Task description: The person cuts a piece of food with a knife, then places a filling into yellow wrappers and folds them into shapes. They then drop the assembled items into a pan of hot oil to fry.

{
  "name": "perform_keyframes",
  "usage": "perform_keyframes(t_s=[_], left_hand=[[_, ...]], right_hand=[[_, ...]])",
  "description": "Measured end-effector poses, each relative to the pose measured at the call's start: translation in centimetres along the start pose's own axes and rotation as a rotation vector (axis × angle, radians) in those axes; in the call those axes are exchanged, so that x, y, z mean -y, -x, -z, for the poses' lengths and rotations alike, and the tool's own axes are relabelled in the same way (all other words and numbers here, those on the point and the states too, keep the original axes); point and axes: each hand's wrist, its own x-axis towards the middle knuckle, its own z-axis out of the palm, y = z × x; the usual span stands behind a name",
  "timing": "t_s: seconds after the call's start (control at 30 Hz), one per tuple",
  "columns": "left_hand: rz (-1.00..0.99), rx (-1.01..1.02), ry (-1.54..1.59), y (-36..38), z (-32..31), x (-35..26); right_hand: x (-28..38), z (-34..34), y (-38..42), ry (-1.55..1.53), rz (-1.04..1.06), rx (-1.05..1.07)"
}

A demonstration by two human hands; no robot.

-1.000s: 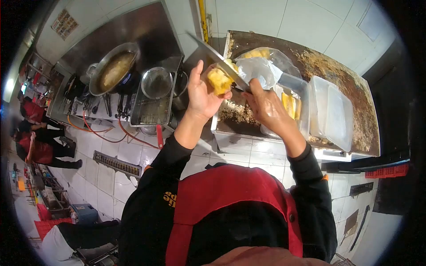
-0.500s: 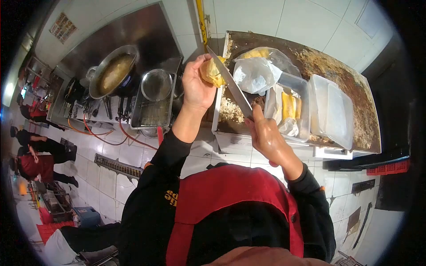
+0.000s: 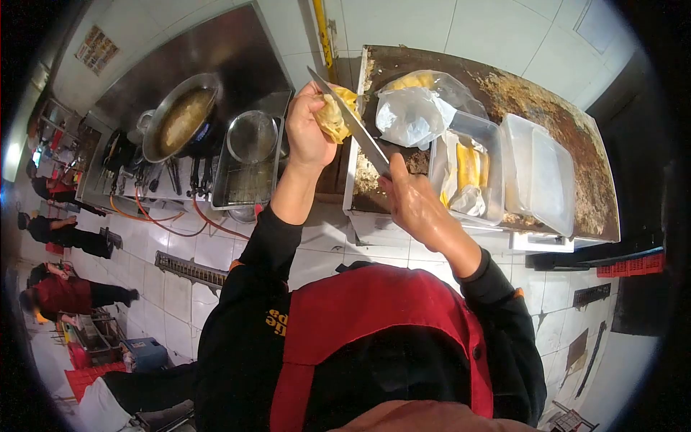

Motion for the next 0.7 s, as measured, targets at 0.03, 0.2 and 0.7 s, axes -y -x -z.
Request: perform_keyframes(t_s=[0.03,0.2,0.7], left_hand=[[-0.017,-0.011,0.028,0.1,-0.1,0.0],[-0.049,-0.038,0.15,0.5,-0.4,0.6],[0.258,0.037,-0.052,2.1,-3.3,1.8]], right_hand=[[0.0,-0.2,-0.3,0.0,0.0,-0.002],[0.7,-0.4,-2.0,0.063,-0.076,-0.058],[-0.4,2.9,-2.4,0.094,-0.101,-0.053]])
